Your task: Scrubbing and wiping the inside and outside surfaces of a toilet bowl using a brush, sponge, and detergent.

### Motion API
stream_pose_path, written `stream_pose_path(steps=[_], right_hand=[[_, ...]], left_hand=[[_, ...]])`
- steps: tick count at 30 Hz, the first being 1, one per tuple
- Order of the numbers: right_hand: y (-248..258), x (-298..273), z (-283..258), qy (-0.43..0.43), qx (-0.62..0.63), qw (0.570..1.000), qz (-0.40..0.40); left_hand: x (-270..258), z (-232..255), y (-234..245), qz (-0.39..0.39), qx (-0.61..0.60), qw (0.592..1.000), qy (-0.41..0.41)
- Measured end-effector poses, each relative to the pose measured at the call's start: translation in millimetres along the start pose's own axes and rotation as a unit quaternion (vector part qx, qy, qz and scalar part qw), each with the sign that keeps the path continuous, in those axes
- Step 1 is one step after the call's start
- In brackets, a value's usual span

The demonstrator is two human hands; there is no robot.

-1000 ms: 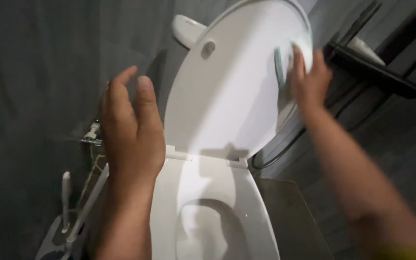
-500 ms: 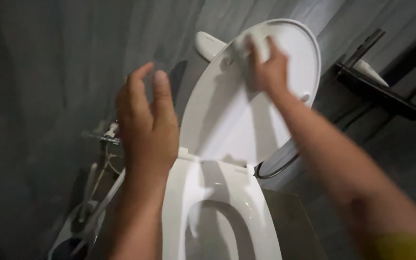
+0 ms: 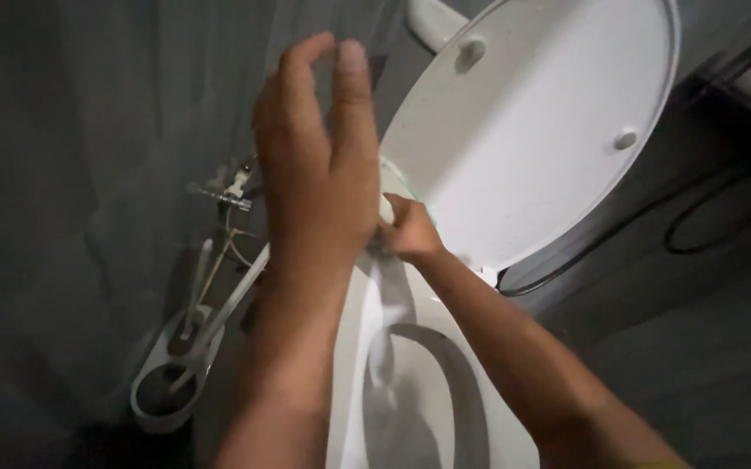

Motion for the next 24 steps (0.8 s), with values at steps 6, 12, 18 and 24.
stream_pose_path(steps=[6,12,18,24], right_hand=[[6.2,-3.0,39.0,-0.068,-0.052,0.991,-0.106],[-5.5,-18.1,23.6,-0.040,0.070,0.997,0.003],[-16.7,-35.4,6.4,0.152,-0.109,0.976,0.115],[-1.3,-56.4,73.4,0.099,-0.175,0.979,0.043]], left_hand=[[-3.3,-13.0,-6.5,-0.012,0.013,1.000,0.008],[-6.5,-20.7,-13.2,-0.015,0.017,1.000,0.021],[-14.3,-17.6,-28.5,-0.047,0.013,0.999,0.010],[-28.8,-6.5,-50.1,-0.093,0.036,0.995,0.020]])
Point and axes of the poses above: each hand's wrist, its own x-axis towards the middle knuckle, its own y-axis out of the back of the hand, z = x × y, the point moved 8 cm from there along x, towards the middle knuckle, and after that the axes turned 13 degrees about -y, right-handed, at the moved point
